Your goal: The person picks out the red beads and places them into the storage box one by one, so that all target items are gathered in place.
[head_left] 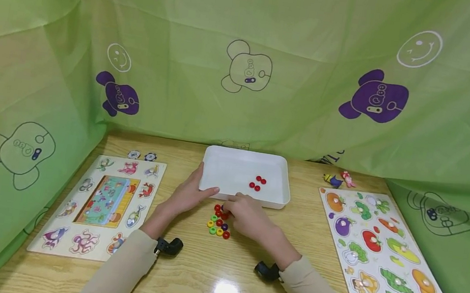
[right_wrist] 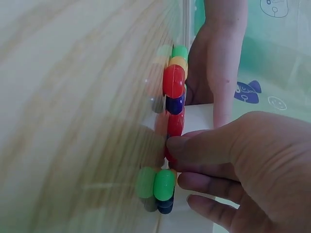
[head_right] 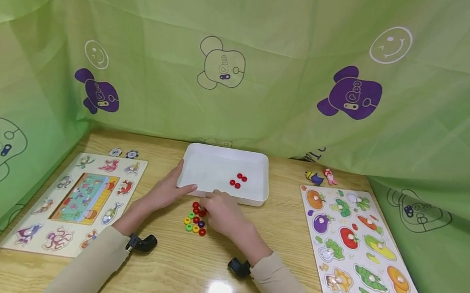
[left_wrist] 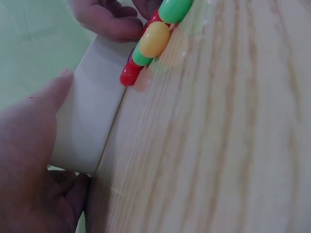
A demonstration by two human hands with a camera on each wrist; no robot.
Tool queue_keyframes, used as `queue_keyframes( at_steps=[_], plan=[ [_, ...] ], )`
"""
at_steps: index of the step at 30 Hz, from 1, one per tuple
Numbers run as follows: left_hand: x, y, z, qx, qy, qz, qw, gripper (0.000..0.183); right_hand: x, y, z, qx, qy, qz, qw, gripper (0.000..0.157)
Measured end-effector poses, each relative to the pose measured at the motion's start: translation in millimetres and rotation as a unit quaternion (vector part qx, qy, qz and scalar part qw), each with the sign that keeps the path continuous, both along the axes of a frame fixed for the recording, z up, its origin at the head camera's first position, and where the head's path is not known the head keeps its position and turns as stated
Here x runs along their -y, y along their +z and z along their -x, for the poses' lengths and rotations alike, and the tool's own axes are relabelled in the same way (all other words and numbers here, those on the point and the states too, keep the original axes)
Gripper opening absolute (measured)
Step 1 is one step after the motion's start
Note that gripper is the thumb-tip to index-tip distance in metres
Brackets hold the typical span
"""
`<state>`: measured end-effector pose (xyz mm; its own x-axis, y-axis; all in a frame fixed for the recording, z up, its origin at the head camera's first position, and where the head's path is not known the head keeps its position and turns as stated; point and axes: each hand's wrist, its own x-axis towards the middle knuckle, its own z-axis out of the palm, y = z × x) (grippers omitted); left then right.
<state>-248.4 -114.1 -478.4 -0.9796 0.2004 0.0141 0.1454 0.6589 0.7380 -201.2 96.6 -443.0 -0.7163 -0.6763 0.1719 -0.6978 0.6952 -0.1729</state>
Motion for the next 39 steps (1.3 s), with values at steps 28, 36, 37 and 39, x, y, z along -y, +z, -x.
queue_keyframes(
  at_steps=[28,36,37,39],
  plan=[
    [2,0.5,-2.4,0.002,0.002,0.0,1.0,0.101,-65,2.8,59.2,0.037,-0.217,0.052,0.974,0.01],
    [0,-0.3,0.2,-0.007,0.004,0.0,1.0,0.1,-72,-2.0,64.5,0.058,-0.233,0.068,0.968,0.01],
    [0,-0.6,0.4,-0.008,0.004,0.0,1.0,0.1,-72,-1.1,64.6,0.059,-0.233,0.069,0.968,0.01],
    [-1,-0.9,0.8,-0.009,0.004,-0.001,1.0,0.1,-73,1.3,63.9,0.06,-0.234,0.073,0.968,0.008]
  ],
)
